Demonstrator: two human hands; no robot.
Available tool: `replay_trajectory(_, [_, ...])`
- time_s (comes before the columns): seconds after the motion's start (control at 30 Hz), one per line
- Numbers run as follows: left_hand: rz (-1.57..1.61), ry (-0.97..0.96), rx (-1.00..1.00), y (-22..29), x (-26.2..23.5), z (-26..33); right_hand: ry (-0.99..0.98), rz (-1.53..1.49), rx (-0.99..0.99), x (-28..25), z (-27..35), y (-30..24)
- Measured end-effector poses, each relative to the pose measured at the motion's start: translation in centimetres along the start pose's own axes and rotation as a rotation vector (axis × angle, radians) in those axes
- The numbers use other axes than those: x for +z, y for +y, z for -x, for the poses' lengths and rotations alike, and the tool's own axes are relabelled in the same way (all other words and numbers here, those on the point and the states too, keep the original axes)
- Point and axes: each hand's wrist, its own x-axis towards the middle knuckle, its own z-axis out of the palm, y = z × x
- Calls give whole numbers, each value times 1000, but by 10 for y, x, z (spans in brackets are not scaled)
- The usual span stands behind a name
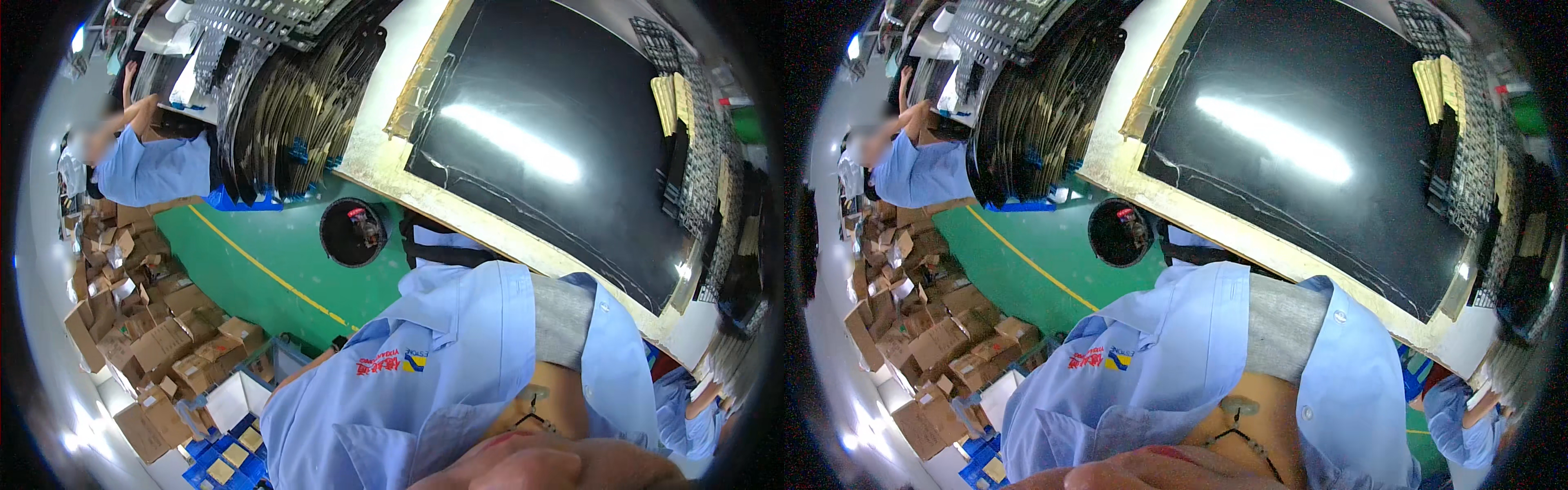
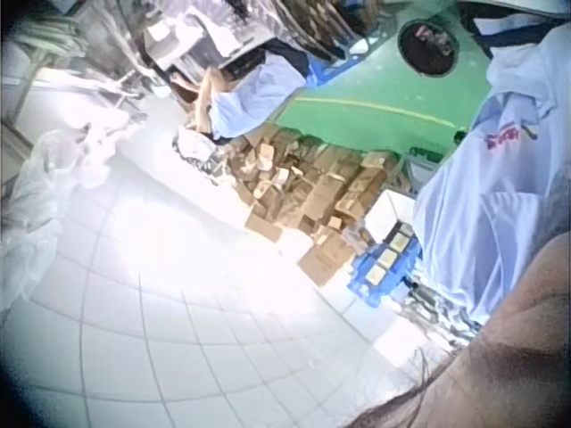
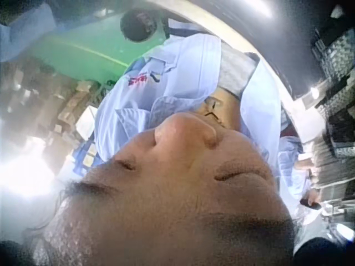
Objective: Assembling keyboard components by layering membranes and plastic sheets onto backplates.
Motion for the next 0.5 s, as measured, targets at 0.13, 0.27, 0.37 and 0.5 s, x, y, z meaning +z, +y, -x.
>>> replay_trajectory(0.13, [116,-51,-4,15,-5,-28,87,-8,28,9,13,-8])
replay_trajectory(0.27, [267,-152,-62,15,10,-52,150,-60,111,36,42,-16])
replay_trajectory(0.37, [389,-222,-138,12,26,-66,181,-112,178,58,63,-23])
replay_trajectory(0.5, [276,-188,-464,0,23,-93,210,-169,225,78,72,-29])
